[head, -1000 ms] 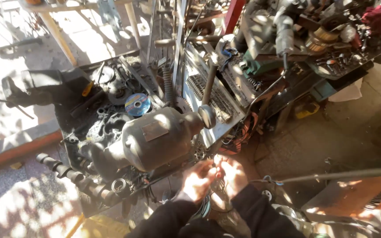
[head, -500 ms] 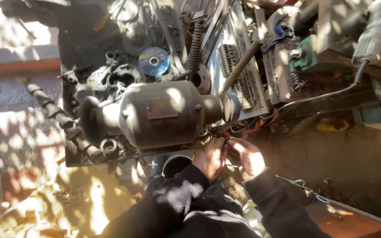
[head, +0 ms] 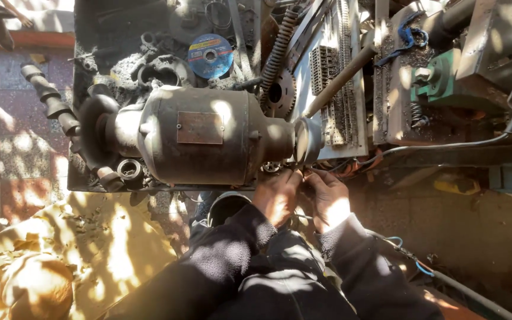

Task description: The person picks up a screw and a nut from a cluttered workbench and cleans them by hand. They then walk to a bench grinder and use the spinning wheel to clean the screw and nut, holding them against the abrasive surface.

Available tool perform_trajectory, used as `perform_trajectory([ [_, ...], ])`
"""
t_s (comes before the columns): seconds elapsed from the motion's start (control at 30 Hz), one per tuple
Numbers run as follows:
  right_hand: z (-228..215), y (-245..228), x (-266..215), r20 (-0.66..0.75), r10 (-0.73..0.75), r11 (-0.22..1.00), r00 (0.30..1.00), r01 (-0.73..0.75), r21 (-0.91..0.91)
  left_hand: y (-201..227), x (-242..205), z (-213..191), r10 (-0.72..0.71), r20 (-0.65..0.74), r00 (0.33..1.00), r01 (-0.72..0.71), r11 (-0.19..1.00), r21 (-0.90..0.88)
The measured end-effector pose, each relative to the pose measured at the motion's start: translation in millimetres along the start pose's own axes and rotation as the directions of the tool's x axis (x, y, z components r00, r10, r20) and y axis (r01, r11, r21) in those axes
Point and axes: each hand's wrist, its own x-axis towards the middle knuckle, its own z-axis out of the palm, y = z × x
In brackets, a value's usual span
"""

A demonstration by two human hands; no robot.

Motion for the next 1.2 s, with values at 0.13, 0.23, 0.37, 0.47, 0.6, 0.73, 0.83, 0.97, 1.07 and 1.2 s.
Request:
perform_trajectory([
  [0.13,6,-3,-1,-0.028,0.008,0.999,1.0,-0.007,0.035,-6,2,9,0.03,-0.001,1.0,-0.03,1.0,-0.004],
  [0.23,9,-6,-9,-0.048,-0.006,1.0,0.999,0.007,0.015,-10,-4,17,0.034,-0.012,0.999,-0.033,0.995,0.098],
  [0.37,10,-8,-13,-0.061,0.002,1.0,0.998,-0.001,0.01,-8,-2,13,0.018,-0.016,1.0,-0.018,1.0,0.022],
  [0.47,20,-20,-32,-0.062,0.022,0.999,0.998,-0.02,0.029,-3,1,2,0.006,-0.008,1.0,-0.006,0.999,-0.033],
  [0.6,23,-30,-42,-0.076,0.068,0.998,0.995,-0.066,0.019,2,2,-5,-0.001,0.022,1.0,0.002,0.998,-0.061],
  [0.73,31,-36,-54,-0.081,0.069,0.997,0.994,-0.065,0.049,8,7,-17,-0.029,0.021,0.999,0.032,0.986,-0.166],
  [0.83,23,-30,-47,-0.088,0.042,0.999,0.995,-0.039,0.033,9,9,-17,-0.039,0.041,0.998,0.046,0.985,-0.165],
  [0.97,23,-29,-47,-0.078,0.025,0.998,0.997,-0.021,0.054,7,6,-13,-0.024,0.029,0.999,0.028,0.989,-0.143],
  [1.07,19,-25,-42,-0.064,0.016,0.999,0.998,-0.014,0.029,3,0,-6,-0.007,0.037,0.999,0.013,0.989,-0.151],
  [1.2,21,-27,-47,-0.043,0.032,0.998,0.999,-0.029,0.052,5,2,-10,0.023,0.033,0.999,-0.02,0.996,-0.083],
])
